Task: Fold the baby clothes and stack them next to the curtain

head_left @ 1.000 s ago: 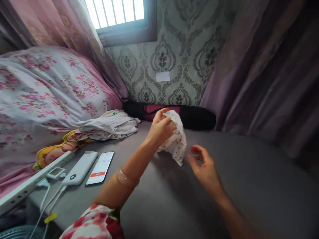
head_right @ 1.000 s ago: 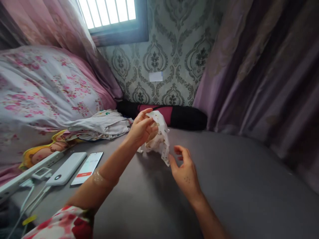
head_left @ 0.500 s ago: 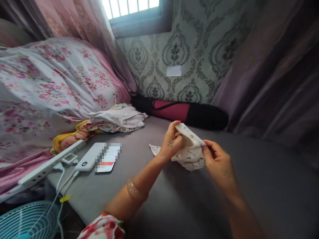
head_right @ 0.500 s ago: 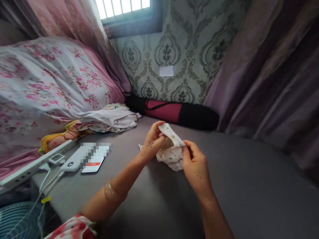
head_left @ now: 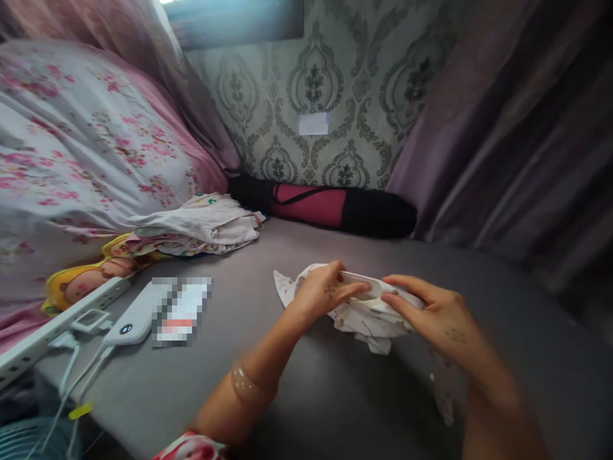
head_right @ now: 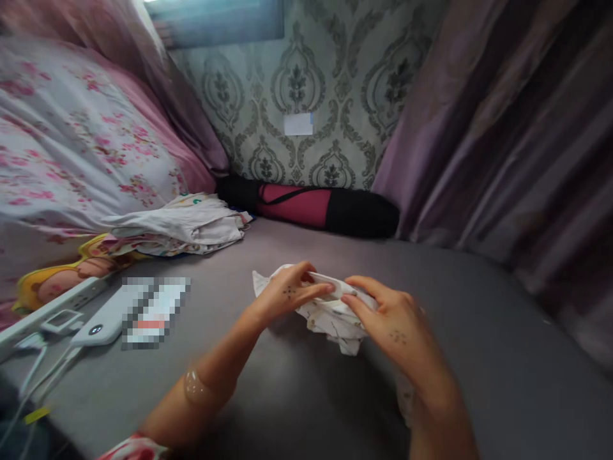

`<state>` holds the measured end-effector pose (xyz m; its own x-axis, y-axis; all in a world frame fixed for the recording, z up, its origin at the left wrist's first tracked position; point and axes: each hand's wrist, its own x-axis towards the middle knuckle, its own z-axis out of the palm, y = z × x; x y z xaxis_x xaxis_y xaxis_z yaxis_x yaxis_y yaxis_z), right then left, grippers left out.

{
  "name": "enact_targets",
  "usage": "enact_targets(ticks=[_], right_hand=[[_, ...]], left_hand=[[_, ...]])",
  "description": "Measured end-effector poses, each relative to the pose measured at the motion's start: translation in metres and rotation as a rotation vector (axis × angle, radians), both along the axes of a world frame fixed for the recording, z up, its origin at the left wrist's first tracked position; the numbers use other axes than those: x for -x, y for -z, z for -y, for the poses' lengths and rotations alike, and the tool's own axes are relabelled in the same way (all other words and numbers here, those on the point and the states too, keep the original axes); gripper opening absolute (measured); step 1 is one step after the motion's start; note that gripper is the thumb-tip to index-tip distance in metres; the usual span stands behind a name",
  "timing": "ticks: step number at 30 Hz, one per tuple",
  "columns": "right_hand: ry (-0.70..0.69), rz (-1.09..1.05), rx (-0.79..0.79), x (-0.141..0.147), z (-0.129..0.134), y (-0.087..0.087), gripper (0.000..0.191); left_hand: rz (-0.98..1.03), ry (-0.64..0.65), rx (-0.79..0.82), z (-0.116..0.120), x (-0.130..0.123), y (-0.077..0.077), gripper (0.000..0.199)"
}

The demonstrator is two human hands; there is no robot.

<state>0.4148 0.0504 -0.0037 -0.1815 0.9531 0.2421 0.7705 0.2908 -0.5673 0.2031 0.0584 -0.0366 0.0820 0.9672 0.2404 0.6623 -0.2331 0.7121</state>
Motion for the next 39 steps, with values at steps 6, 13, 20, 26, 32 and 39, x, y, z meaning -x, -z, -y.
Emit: enact_targets(ticks=[6, 13, 20, 26, 32, 39], right_hand=[[-0.039, 0.008, -0.057, 0.002, 0.002, 0.001, 0.029], [0.033, -0.123, -0.114, 0.001, -0.008, 0.01, 0.029], [0.033, -0.326, -0.137, 0.002, -0.014, 0.009, 0.027], [0.108, -0.42, -0.073, -0.002, -0.02, 0.012, 0.029], [0.151, -0.424, -0.095, -0.003, -0.023, 0.012, 0.03], [0.238, -0.414, -0.183, -0.006, -0.025, 0.013, 0.032]], left_hand=[[-0.019, 0.021, -0.024, -0.006, -0.001, 0.007, 0.04], [-0.013, 0.046, 0.025, -0.01, 0.001, 0.007, 0.019], [0.678, 0.257, 0.283, -0.02, 0.027, 0.001, 0.041], [0.653, 0.006, 0.192, -0.025, 0.057, 0.001, 0.032], [0.306, 0.175, 0.266, -0.017, 0.071, -0.001, 0.04], [-0.14, 0.356, 0.135, -0.001, 0.023, 0.008, 0.048]])
